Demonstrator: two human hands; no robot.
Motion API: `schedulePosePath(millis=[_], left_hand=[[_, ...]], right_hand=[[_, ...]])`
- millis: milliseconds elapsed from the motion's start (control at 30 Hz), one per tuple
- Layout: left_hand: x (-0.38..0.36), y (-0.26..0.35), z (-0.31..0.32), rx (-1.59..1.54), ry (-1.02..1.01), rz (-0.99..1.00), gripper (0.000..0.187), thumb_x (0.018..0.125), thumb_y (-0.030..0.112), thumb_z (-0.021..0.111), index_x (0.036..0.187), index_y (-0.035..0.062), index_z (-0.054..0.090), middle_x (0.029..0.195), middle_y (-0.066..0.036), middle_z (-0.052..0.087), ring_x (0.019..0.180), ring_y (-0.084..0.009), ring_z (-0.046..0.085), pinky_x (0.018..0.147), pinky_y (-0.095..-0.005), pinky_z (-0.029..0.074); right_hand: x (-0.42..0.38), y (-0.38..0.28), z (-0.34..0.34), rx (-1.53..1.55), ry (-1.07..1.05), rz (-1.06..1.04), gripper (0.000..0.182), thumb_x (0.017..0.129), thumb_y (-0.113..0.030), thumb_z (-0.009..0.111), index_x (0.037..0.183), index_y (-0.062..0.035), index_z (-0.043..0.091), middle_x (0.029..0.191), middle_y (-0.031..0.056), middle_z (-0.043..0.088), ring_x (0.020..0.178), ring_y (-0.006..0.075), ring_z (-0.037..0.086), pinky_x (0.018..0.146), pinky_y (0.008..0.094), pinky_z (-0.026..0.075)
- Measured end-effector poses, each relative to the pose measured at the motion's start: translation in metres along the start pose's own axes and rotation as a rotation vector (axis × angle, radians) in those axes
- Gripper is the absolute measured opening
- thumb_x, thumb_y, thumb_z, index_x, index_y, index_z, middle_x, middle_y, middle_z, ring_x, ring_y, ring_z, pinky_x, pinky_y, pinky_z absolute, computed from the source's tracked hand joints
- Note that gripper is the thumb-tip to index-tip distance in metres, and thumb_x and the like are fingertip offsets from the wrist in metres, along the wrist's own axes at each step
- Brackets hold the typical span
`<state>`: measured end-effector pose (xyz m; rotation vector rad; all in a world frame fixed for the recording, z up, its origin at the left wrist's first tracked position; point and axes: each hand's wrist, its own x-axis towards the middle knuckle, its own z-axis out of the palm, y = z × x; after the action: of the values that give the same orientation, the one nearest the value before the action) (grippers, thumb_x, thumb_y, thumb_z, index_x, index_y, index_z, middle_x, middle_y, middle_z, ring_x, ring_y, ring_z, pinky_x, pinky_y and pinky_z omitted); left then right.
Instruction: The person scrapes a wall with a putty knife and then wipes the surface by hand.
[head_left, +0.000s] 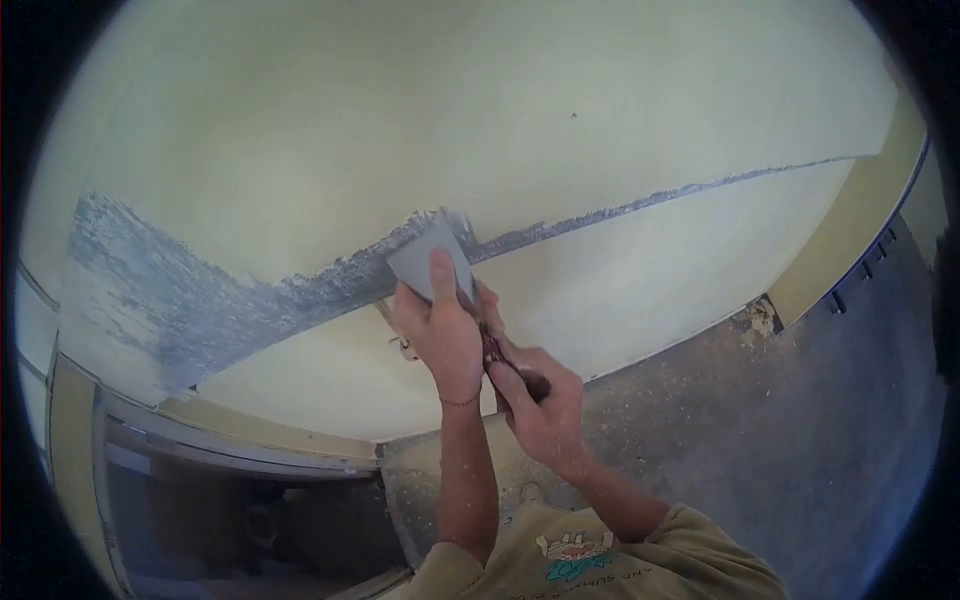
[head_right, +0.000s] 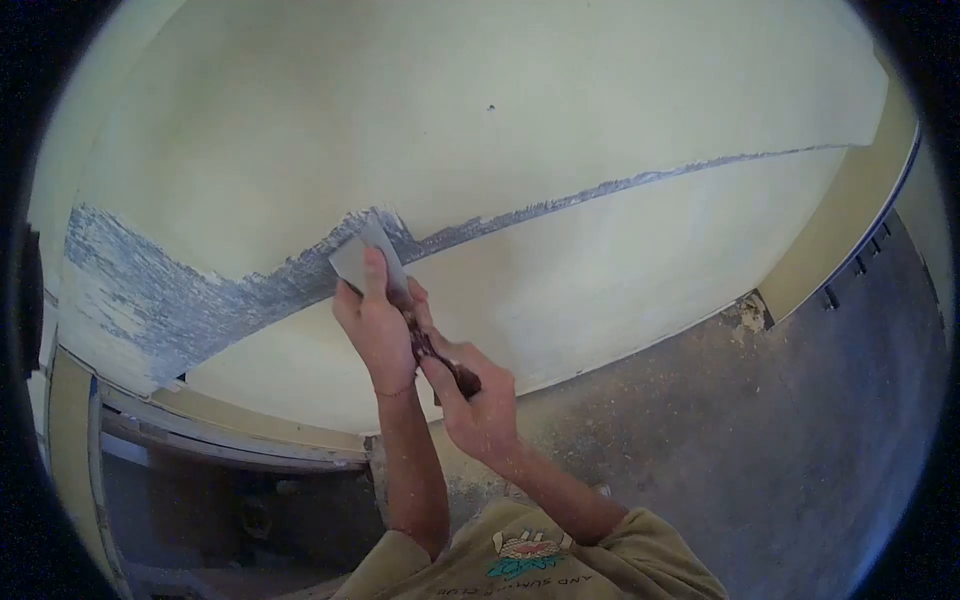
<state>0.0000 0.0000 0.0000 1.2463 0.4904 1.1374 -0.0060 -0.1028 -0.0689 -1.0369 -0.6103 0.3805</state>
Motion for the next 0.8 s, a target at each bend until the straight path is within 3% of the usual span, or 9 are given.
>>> schedulePosePath(millis=[100, 200, 367, 800], left_hand=[[0.019, -0.002, 0.008, 0.065, 0.078, 0.108, 0.029, 0.098, 0.027, 0.054, 0.090, -0.0006, 0.050, 0.054, -0.010, 0.055, 0.036, -0.0150, 0.051, 0.033, -0.0269, 0.037], [0.008, 0.009, 0.006, 0.033, 0.036, 0.060, 0.029, 0.099, 0.026, 0.052, 0.087, -0.0005, 0.049, 0.055, -0.010, 0.055, 0.035, -0.0140, 0.048, 0.033, -0.0275, 0.037], [-0.015, -0.022, 0.004, -0.005, 0.012, -0.121, 0.025, 0.099, 0.022, 0.050, 0.092, -0.0012, 0.046, 0.056, -0.012, 0.055, 0.035, -0.0162, 0.048, 0.033, -0.0277, 0.037], [-0.019, -0.031, 0.012, -0.012, 0.010, -0.156, 0.024, 0.099, 0.022, 0.051, 0.095, -0.0010, 0.045, 0.056, -0.012, 0.055, 0.036, -0.0166, 0.049, 0.033, -0.0281, 0.038]], right_hand=[[0.023, 0.005, 0.000, -0.009, -0.017, -0.018, 0.018, 0.095, -0.006, 0.058, 0.111, 0.0010, 0.061, 0.064, 0.0005, 0.057, 0.053, 0.0037, 0.049, 0.045, 0.0202, 0.036], [0.013, -0.002, 0.002, -0.050, -0.027, -0.047, 0.016, 0.094, -0.004, 0.058, 0.109, 0.0010, 0.061, 0.065, 0.0007, 0.057, 0.053, 0.0037, 0.048, 0.045, 0.0201, 0.035], [-0.013, 0.014, -0.015, -0.016, 0.096, 0.050, 0.018, 0.094, -0.004, 0.058, 0.110, 0.0019, 0.063, 0.065, 0.0014, 0.058, 0.053, 0.0041, 0.049, 0.045, 0.0204, 0.036], [-0.013, 0.020, -0.031, -0.085, 0.085, 0.010, 0.020, 0.095, -0.004, 0.057, 0.112, 0.0027, 0.062, 0.069, 0.0020, 0.059, 0.055, 0.0039, 0.050, 0.046, 0.0203, 0.037]])
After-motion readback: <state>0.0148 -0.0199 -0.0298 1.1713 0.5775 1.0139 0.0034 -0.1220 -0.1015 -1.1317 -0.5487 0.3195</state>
